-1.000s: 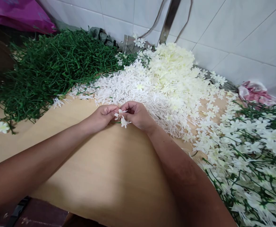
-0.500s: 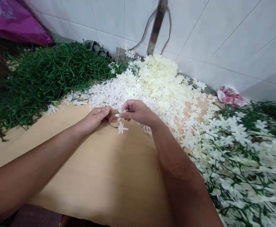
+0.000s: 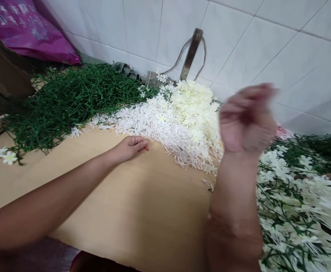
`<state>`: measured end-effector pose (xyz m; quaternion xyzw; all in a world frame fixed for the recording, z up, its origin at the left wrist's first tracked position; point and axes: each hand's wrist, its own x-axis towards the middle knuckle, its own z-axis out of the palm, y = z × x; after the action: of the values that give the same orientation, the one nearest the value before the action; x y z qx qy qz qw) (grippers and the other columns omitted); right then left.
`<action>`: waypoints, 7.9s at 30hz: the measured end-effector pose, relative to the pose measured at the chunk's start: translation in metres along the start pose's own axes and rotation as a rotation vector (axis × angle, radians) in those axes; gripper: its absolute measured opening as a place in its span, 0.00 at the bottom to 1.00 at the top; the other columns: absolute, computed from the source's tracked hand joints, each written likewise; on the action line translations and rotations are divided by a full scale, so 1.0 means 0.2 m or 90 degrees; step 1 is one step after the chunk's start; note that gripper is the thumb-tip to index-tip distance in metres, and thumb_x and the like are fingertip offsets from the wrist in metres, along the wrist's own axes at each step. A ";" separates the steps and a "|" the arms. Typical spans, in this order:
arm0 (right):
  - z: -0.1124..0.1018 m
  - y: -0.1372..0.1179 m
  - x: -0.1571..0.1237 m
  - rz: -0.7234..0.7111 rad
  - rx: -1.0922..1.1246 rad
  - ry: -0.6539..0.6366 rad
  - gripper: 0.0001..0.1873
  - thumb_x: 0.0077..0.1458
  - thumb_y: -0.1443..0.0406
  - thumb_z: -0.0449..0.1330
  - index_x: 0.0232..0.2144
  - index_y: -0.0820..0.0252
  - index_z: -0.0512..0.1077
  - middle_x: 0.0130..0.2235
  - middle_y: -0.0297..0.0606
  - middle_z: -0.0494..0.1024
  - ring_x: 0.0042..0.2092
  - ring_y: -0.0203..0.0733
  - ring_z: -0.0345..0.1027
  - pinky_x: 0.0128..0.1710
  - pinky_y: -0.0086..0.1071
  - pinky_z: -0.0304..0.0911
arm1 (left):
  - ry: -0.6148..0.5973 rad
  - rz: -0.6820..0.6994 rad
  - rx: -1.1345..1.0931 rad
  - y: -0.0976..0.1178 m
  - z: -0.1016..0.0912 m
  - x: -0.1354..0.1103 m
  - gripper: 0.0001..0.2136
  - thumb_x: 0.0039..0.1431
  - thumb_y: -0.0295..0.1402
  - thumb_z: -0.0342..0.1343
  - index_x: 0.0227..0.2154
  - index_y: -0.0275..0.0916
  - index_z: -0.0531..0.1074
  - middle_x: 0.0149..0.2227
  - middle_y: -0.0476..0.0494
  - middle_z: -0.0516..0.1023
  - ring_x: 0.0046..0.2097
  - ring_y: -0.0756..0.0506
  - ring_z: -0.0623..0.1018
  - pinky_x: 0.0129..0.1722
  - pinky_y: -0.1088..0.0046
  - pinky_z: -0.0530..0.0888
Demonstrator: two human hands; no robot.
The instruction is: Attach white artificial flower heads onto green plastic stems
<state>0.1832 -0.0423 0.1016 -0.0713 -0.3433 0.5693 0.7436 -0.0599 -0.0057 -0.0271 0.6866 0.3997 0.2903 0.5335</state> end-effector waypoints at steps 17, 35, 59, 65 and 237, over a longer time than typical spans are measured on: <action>0.09 1.25 0.25 0.157 -1.405 -0.535 0.10 0.52 0.74 0.57 0.36 0.65 0.76 0.41 0.50 0.77 0.44 0.50 0.69 0.38 0.37 0.60 | 0.050 0.058 0.012 -0.09 -0.01 0.03 0.04 0.48 0.25 0.53 0.23 0.35 0.72 0.29 0.46 0.78 0.36 0.45 0.74 0.34 0.73 0.69; -0.08 0.55 -0.13 0.076 -1.228 -0.340 0.08 0.56 0.70 0.49 0.29 0.61 0.68 0.33 0.42 0.72 0.36 0.41 0.63 0.36 0.32 0.56 | 0.169 0.001 -0.288 0.03 -0.02 -0.01 0.22 0.45 0.38 0.65 0.45 0.35 0.73 0.37 0.46 0.76 0.34 0.52 0.73 0.34 0.77 0.69; -0.32 0.58 0.04 0.171 -1.378 -0.303 0.10 0.50 0.71 0.59 0.37 0.63 0.74 0.41 0.49 0.71 0.43 0.47 0.63 0.40 0.37 0.57 | -0.189 -0.065 -0.112 0.08 -0.04 -0.13 0.05 0.50 0.32 0.59 0.27 0.35 0.72 0.28 0.46 0.76 0.33 0.50 0.75 0.36 0.73 0.71; -0.36 0.48 0.06 0.118 -1.273 -0.168 0.04 0.50 0.69 0.56 0.25 0.60 0.70 0.28 0.36 0.71 0.30 0.36 0.61 0.34 0.34 0.56 | -0.245 -0.020 0.103 0.07 0.02 -0.17 0.04 0.57 0.29 0.48 0.30 0.38 0.67 0.31 0.47 0.74 0.31 0.51 0.73 0.32 0.76 0.69; -0.28 0.77 -0.13 0.396 -0.410 -0.084 0.19 0.31 0.66 0.73 0.21 0.63 0.66 0.21 0.25 0.70 0.24 0.28 0.65 0.27 0.24 0.60 | -0.157 0.104 0.546 0.14 0.08 -0.13 0.06 0.57 0.29 0.43 0.26 0.38 0.62 0.27 0.47 0.71 0.29 0.48 0.68 0.30 0.72 0.64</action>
<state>0.0908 0.0040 -0.0284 -0.3621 -0.5119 0.6335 0.4534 -0.0535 -0.0388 -0.0032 0.9044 0.3616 0.0557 0.2194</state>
